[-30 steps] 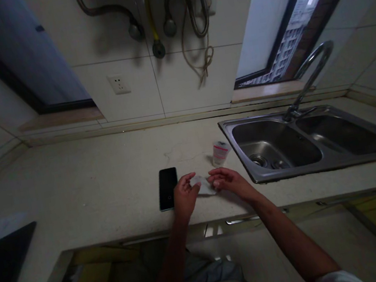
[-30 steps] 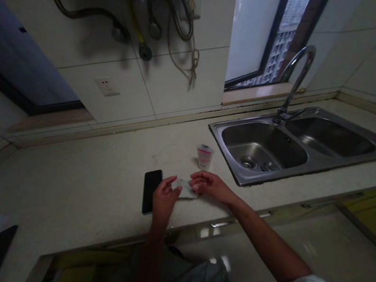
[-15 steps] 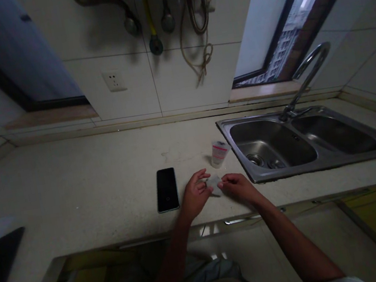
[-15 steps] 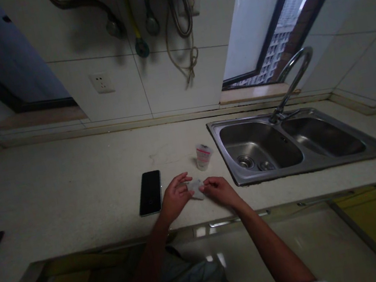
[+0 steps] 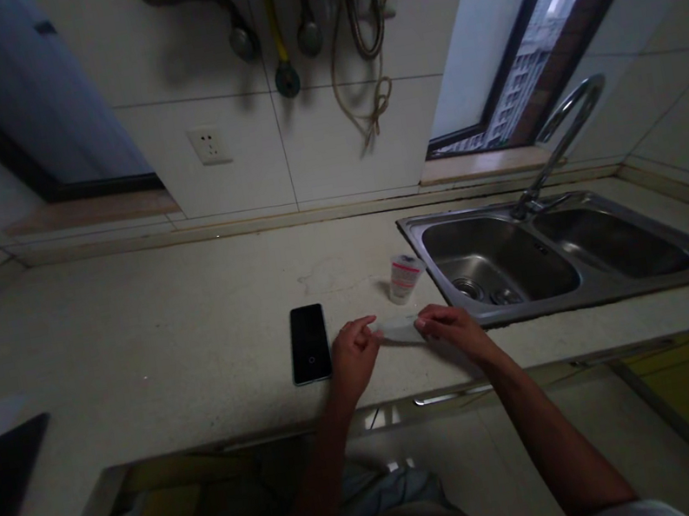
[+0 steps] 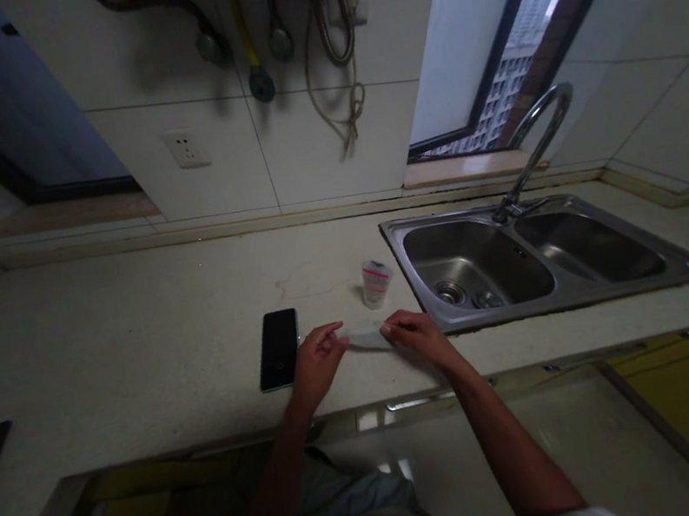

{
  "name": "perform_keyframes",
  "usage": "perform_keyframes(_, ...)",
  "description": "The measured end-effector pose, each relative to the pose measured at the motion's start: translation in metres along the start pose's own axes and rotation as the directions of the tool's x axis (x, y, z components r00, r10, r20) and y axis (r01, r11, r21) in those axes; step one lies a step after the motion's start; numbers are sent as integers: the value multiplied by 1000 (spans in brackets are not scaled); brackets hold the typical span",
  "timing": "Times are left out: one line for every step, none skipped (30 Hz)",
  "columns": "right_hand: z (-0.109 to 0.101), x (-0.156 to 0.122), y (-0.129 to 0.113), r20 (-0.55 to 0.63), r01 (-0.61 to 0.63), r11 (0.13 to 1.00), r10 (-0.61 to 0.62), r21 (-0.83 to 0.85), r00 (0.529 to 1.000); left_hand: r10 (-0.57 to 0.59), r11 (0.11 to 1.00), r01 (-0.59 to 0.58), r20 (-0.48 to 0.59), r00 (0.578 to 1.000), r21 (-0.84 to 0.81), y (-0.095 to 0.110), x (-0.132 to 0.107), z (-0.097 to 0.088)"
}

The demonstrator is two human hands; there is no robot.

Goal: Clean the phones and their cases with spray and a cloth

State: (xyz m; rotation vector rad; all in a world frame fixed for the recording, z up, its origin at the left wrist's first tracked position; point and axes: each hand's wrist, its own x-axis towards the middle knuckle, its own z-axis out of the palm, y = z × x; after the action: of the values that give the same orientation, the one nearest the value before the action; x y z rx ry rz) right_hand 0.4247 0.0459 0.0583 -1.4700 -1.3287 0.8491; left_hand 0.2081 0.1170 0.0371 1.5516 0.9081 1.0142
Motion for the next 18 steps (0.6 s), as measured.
perform_keyframes(-2, 0, 2, -38, 9, 1000, -9, 0, 999, 47, 997, -46, -24, 999, 55, 0, -1, -2)
perform_keyframes(-4, 0, 3, -87, 23, 1000, -23, -4, 996, 87, 991, -83, -39, 995, 104, 0, -2, -4)
perform_keyframes(-6, 0, 6, -135, 45, 999, -47, -18, 990, 118, 983, -110, -47, 992, 145, 0, -3, -8)
perform_keyframes(-8, 0, 8, -167, 73, 996, -80, -50, 983, 140, 976, -129, -50, 989, 176, 0, -5, -12)
perform_keyframes(-9, -1, 10, -172, 103, 989, -120, -103, 978, 155, 969, -142, -53, 986, 202, 0, -7, -16)
perform_keyframes(-9, -2, 12, -147, 135, 975, -161, -174, 976, 167, 963, -150, -59, 984, 225, 0, -9, -22)
perform_keyframes(-9, -2, 13, -101, 166, 954, -196, -250, 975, 177, 956, -156, -66, 982, 248, 0, -11, -27)
perform_keyframes(-8, -3, 14, -42, 195, 929, -218, -314, 975, 182, 950, -154, -82, 980, 270, 0, -13, -33)
perform_keyframes(-7, -4, 15, 8, 216, 908, -228, -358, 974, 184, 946, -147, -102, 978, 290, 0, -15, -39)
perform_keyframes(-6, -4, 15, 39, 227, 897, -229, -380, 973, 179, 942, -135, -122, 976, 307, 0, -17, -45)
perform_keyframes(-5, -3, 15, 52, 230, 896, -228, -379, 972, 172, 941, -120, -143, 975, 318, 1, -19, -51)
perform_keyframes(-4, -2, 15, 51, 227, 903, -224, -365, 973, 165, 940, -106, -162, 973, 325, 1, -20, -56)
perform_keyframes(-4, -1, 15, 38, 219, 913, -220, -345, 975, 160, 939, -93, -179, 971, 332, 2, -21, -62)
perform_keyframes(-4, 1, 16, 16, 205, 923, -211, -325, 977, 158, 937, -84, -195, 968, 339, 2, -22, -68)
perform_keyframes(-4, 2, 17, -17, 181, 935, -195, -305, 981, 161, 933, -79, -211, 964, 351, 2, -23, -73)
perform_keyframes(-5, 4, 18, -58, 145, 947, -168, -286, 984, 168, 926, -75, -226, 960, 370, 1, -23, -79)
perform_keyframes(-6, 5, 20, -113, 95, 958, -129, -270, 985, 176, 915, -68, -240, 955, 399, 1, -23, -85)
perform_keyframes(-7, 5, 22, -176, 36, 965, -84, -261, 981, 181, 897, -52, -257, 949, 438, 0, -24, -90)
